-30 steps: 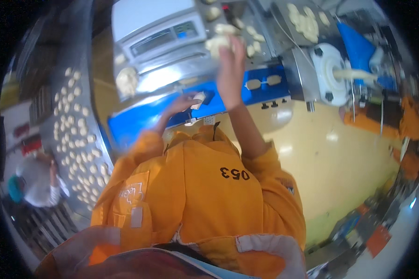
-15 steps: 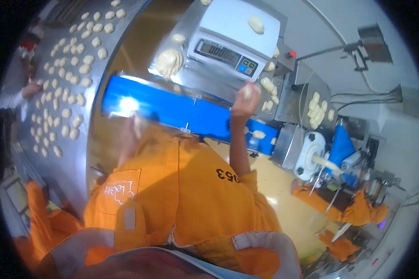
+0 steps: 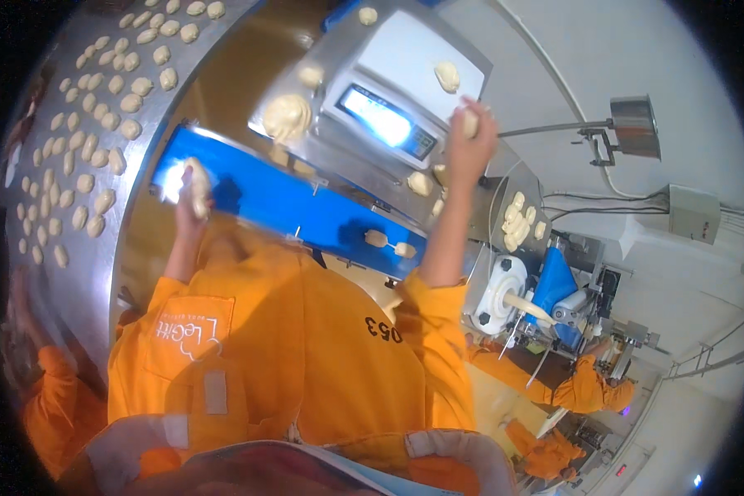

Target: The person picks up small dough pieces from a metal table and places them onto a moving conveyor belt. They repeat this process continuously, handling the dough by hand and occasionally using a digital scale to check the weight.

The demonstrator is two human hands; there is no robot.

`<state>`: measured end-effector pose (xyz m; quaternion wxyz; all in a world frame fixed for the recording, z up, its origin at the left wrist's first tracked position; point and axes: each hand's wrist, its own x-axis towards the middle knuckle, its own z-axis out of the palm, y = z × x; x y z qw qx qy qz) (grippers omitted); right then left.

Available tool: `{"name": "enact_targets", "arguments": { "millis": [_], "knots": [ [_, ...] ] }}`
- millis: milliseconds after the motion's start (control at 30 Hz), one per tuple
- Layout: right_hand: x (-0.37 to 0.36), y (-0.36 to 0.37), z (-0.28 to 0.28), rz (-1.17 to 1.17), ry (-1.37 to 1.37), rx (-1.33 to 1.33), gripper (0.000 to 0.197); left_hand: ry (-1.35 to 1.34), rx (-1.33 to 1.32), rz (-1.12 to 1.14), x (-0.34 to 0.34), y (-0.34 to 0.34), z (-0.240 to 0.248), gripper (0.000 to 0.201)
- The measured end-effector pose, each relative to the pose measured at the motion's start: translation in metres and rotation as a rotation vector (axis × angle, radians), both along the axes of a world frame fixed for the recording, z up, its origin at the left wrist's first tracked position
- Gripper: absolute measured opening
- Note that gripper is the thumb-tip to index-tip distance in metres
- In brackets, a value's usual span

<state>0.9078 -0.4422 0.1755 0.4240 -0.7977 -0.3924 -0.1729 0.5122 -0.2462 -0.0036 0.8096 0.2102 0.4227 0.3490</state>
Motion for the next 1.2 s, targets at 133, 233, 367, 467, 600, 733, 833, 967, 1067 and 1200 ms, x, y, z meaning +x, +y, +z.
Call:
{"name": "enact_targets", "arguments": {
  "millis": [133,233,367,467,600,733,833,967,1067,1200],
  "knots": [
    [0.058,0.045,0.007,-0.148,-0.259,-0.332,0.035,0.091,0.004,0.128,-0.033,0.016,0.007,0.03],
    [0.08,0.077,-0.012,0.031,-0.155,-0.427,0.043,0.096,0.093,0.149,-0.074,0.034,0.009,0.036],
    [0.088,0.097,-0.007,-0.055,0.467,-0.28,0.031,0.203,0.109,0.471,-0.138,0.064,0.026,0.037],
    [0.055,0.144,0.006,-0.083,0.31,-0.249,0.026,0.298,0.238,0.657,-0.196,0.085,0.047,0.036],
    [-0.09,0.254,-0.003,0.366,0.119,-0.241,0.025,0.572,0.299,0.857,-0.277,0.116,0.072,0.033],
    [-0.325,0.352,-0.036,1.063,0.303,-0.334,0.032,0.695,0.304,0.985,-0.359,0.138,0.078,0.034],
    [-0.495,0.375,-0.08,1.416,0.51,-0.593,0.042,0.803,0.319,1.049,-0.402,0.146,0.079,0.036],
    [-0.616,0.386,-0.127,1.876,0.043,-0.81,0.054,1.078,0.37,1.001,-0.442,0.154,0.084,0.036],
    [-0.648,0.403,-0.151,1.785,-0.121,-0.647,0.048,1.308,0.387,0.859,-0.464,0.17,0.089,0.035],
    [-0.663,0.42,-0.162,1.653,-0.364,-0.855,0.054,1.442,0.298,0.597,-0.487,0.208,0.062,0.04]
  ]
}}
